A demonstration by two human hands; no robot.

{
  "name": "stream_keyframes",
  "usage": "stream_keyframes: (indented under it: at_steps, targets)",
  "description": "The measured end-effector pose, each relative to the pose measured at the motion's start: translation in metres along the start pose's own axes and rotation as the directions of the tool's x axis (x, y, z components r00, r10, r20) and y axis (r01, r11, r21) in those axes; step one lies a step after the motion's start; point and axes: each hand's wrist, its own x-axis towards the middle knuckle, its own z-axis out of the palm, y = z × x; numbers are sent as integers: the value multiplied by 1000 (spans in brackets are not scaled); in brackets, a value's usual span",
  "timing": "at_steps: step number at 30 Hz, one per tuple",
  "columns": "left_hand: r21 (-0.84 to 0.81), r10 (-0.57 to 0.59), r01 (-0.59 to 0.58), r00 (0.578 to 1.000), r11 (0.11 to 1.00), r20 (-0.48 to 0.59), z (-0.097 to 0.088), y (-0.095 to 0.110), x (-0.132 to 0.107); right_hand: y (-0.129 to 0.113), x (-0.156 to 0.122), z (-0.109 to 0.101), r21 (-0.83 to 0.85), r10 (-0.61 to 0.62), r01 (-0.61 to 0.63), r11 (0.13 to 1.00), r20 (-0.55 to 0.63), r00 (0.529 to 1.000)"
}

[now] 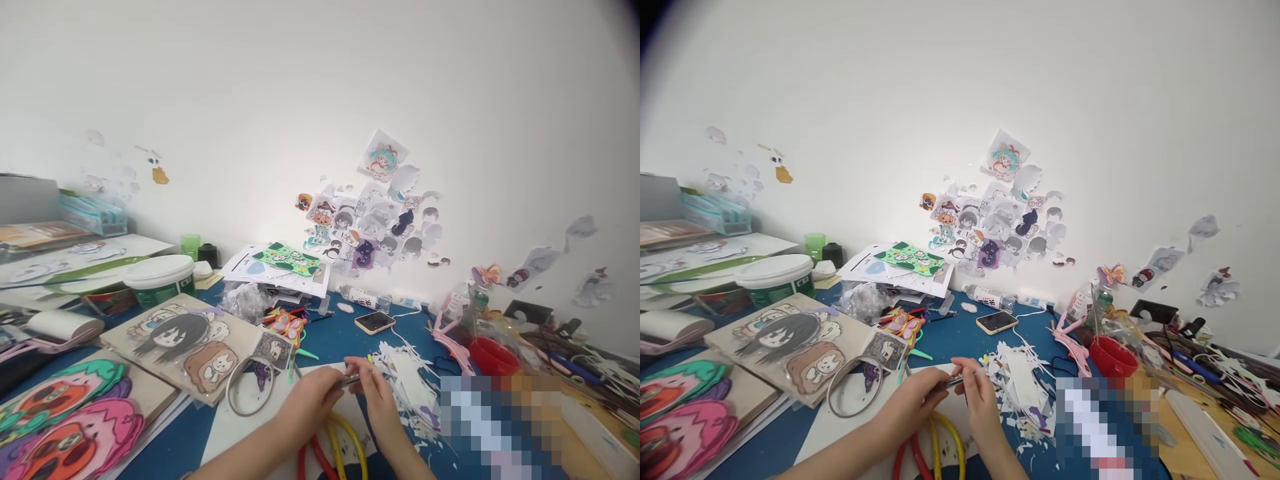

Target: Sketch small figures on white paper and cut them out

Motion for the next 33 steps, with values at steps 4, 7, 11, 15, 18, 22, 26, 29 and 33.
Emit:
stream_keyframes:
  at_steps: [4, 7, 11, 15, 18, 22, 26, 29, 33]
  targets:
    - [132, -17, 11, 999, 991, 44, -12, -7, 4, -2, 0, -17, -54, 0, -4, 999, -68, 998]
    - [237, -27, 16, 999, 971, 45, -25, -25, 11, -6, 1, -29, -149, -17, 13, 989, -24, 1000]
    - [303, 50, -88, 990, 949, 133, -27, -36, 12, -8, 2, -28, -259, -44, 67, 964, 92, 995]
    - [345, 109, -157, 982, 925, 153, -18, -32, 7, 1, 6, -15, -316, -55, 128, 940, 230, 972]
    - [347, 210, -287, 947, 893, 243, -15, -29, 6, 8, 15, -3, -327, -41, 130, 936, 264, 964]
    - [349, 303, -424, 886, 836, 352, -13, -27, 7, 11, 29, 7, -291, 20, 51, 955, 239, 971]
    - [394, 323, -460, 872, 795, 367, -13, -27, 6, 9, 31, 1, -165, 123, -81, 983, 267, 956]
    - [425, 307, -443, 884, 789, 352, -19, -28, 6, 2, 27, -9, -53, 179, -171, 984, 294, 939]
    - [462, 276, -393, 912, 795, 302, -32, -27, 5, -9, 27, -24, 101, 197, -225, 969, 230, 953]
